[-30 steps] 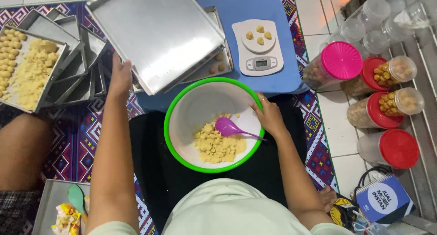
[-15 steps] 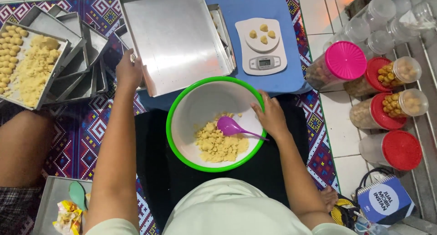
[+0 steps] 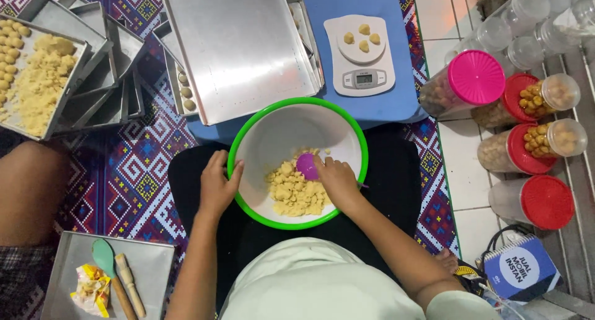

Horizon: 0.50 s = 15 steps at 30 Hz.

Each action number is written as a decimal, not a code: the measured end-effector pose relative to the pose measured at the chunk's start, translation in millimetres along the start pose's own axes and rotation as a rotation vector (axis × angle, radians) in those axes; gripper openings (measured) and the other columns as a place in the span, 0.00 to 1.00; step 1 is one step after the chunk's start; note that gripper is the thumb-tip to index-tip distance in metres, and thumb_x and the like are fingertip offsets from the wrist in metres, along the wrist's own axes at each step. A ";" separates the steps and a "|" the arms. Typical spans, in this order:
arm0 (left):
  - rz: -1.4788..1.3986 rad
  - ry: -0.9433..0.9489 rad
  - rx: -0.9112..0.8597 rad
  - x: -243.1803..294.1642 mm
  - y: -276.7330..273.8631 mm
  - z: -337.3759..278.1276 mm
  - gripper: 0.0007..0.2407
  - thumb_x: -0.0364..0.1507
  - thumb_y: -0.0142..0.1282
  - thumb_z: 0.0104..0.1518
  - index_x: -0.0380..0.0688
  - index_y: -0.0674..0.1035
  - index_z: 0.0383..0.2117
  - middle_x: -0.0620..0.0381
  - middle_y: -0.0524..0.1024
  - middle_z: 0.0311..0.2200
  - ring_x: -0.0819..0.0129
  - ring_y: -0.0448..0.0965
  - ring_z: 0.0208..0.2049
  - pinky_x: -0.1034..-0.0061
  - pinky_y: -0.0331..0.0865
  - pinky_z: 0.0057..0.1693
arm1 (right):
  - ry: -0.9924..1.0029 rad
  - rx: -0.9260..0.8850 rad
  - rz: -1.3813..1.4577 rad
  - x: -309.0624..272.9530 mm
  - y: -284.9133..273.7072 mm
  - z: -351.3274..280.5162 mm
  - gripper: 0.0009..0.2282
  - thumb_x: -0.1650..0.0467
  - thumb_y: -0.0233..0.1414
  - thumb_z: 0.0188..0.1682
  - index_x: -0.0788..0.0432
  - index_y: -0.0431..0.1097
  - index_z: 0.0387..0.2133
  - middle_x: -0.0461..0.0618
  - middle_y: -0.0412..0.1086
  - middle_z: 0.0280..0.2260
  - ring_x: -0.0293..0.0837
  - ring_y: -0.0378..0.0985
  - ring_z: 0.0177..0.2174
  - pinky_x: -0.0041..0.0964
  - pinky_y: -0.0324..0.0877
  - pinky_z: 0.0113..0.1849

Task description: Shaping dough into small balls, weighing them on a digital scale for consistency, and arranging them on baking trays.

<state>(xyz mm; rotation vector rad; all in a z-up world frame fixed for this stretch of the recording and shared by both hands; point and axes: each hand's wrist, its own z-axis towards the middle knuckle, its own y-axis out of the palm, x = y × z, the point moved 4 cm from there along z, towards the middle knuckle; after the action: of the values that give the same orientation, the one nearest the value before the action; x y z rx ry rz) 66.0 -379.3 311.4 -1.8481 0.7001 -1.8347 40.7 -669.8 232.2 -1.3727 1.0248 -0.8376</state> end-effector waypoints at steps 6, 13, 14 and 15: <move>-0.344 0.025 0.270 4.7 11.6 -13.6 0.06 0.18 0.56 0.53 0.42 0.72 0.29 0.52 0.72 0.27 0.60 0.76 0.29 0.71 0.70 0.35 | 0.013 -0.174 0.260 -0.4 -39.8 -10.4 0.26 0.74 0.55 0.48 0.61 0.56 0.60 0.62 0.68 0.38 0.67 0.79 0.33 0.58 0.74 0.32; -0.325 0.130 0.408 71.9 -26.6 -29.5 0.10 0.12 0.54 0.50 0.40 0.67 0.24 0.39 0.82 0.37 0.57 0.79 0.18 0.70 0.66 0.26 | 0.102 -0.171 1.029 16.4 -111.9 -38.2 0.23 0.72 0.52 0.52 0.61 0.61 0.62 0.78 0.72 0.35 0.76 0.77 0.41 0.63 0.71 0.40; -0.326 0.130 0.408 79.6 -34.4 -32.0 0.10 0.12 0.54 0.50 0.40 0.67 0.24 0.39 0.82 0.37 0.57 0.79 0.18 0.70 0.66 0.26 | 0.102 -0.171 1.028 14.2 -116.2 -37.8 0.23 0.72 0.52 0.52 0.61 0.61 0.62 0.78 0.72 0.35 0.76 0.77 0.41 0.63 0.71 0.40; -0.323 0.138 0.416 87.9 -42.6 -34.7 0.09 0.12 0.54 0.49 0.38 0.68 0.24 0.39 0.82 0.41 0.57 0.80 0.20 0.72 0.66 0.25 | 0.116 -0.071 1.166 14.1 -123.8 -37.2 0.22 0.71 0.54 0.51 0.63 0.63 0.60 0.75 0.72 0.41 0.69 0.75 0.46 0.62 0.69 0.46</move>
<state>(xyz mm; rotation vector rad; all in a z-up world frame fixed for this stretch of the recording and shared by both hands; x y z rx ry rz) 32.5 -400.4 407.2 -1.6362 0.0448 -2.1271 23.6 -703.3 356.7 -0.5654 1.6717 0.0062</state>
